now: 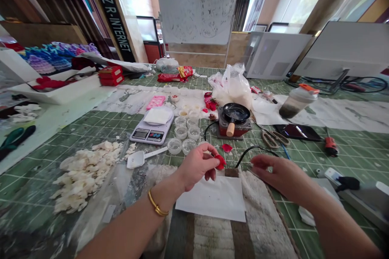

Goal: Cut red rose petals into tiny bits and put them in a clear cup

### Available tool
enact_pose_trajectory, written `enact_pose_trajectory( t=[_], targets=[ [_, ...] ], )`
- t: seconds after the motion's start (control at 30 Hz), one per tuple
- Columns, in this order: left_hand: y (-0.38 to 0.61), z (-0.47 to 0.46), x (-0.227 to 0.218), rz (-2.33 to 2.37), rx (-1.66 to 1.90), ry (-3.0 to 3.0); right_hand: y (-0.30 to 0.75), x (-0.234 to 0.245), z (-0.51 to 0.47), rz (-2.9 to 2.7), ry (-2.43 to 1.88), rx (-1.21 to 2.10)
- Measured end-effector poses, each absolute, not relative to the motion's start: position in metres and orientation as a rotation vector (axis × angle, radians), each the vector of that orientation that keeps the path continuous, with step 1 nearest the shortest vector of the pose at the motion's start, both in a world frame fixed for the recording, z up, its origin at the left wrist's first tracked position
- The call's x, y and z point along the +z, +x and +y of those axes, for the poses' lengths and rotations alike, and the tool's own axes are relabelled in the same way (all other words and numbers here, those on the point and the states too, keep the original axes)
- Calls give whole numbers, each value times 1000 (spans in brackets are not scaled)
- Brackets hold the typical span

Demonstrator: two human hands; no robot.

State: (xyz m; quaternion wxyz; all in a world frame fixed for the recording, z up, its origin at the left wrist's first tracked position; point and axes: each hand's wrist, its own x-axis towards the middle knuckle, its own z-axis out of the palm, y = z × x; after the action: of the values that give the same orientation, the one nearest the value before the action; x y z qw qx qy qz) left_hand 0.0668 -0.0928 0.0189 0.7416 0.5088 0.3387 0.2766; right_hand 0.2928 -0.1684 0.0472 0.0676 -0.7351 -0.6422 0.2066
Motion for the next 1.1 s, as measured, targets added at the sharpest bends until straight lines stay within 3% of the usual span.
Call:
enact_pose_trajectory(
  t=[0.13,0.67,0.87,0.97,1.1],
  targets=[
    [63,-86,12,696,575,1061,324,35,-182,-1969,-2623,527],
    [49,-83,-8,453,585,799,333,19,-195,-1901,-2621,599],
    [49,-82,-6,445,591,819,284,52,-197,-1410,-1837,1041],
    [49,-82,-8,460,626,835,241,58,-174,-1448,-1663,963],
    [50,-81,-10,476,675,842,215,45,-147,-1419,-1588,1136]
  ],
)
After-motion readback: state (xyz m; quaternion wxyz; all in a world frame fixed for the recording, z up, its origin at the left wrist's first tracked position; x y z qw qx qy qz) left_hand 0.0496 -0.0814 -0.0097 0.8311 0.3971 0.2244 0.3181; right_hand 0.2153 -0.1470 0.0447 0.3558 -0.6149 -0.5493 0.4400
